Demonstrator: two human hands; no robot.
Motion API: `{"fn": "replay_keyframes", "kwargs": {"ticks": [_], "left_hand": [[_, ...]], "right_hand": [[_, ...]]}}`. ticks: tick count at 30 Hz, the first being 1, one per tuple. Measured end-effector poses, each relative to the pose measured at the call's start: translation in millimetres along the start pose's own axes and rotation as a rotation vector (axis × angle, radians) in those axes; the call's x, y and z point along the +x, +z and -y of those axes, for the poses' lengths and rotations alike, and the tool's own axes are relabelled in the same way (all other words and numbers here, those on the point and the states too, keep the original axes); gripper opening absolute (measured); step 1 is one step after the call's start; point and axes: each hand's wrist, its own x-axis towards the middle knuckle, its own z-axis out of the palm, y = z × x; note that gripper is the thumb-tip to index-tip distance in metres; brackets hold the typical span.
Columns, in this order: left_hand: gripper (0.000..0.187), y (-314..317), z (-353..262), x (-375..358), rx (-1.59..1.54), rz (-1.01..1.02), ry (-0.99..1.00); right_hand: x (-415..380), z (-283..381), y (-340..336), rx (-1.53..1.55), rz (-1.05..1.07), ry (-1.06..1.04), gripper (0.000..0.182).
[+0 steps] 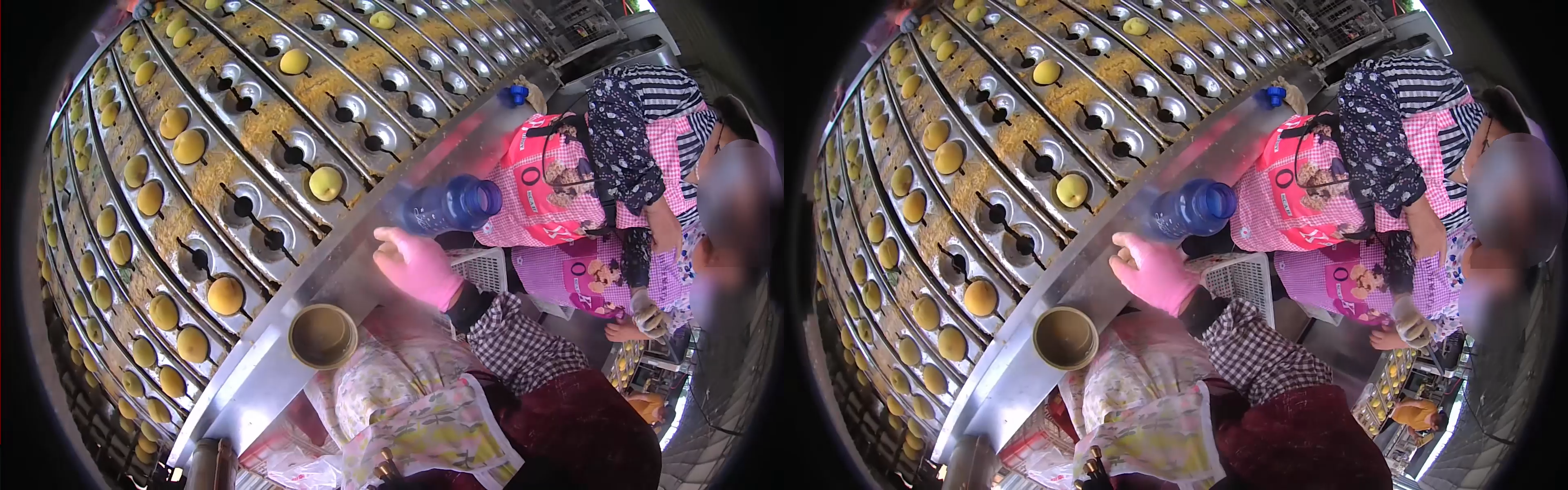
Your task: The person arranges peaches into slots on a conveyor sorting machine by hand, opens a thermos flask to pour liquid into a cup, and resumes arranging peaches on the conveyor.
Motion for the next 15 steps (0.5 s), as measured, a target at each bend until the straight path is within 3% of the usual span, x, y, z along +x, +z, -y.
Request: {"fn": "replay_keyframes", "kwargs": {"ticks": [3,6,9,12,15], "left_hand": [[0.035,-3,3,3,-0.005,-0.017,0.010],[0.034,-6,7,6,-0.027,-0.034,0.027],[0.033,-5,3,5,-0.008,-0.015,0.026],[0.033,0,2,6,-0.037,-0.026,0.033],[0.032,8,-8,-2,-0.016,-0.045,0.023]], "right_hand": [[38,15,17,-0.013,-0.044,-0.044,0.040],[83,14,29,-0.308,-0.125,-0.096,0.044],[110,25,46,-0.352,-0.146,-0.047,0.047],[131,19,68,-0.544,-0.219,-0.157,0.048],[142,18,76,-0.591,-0.157,-0.060,0.050]]}}
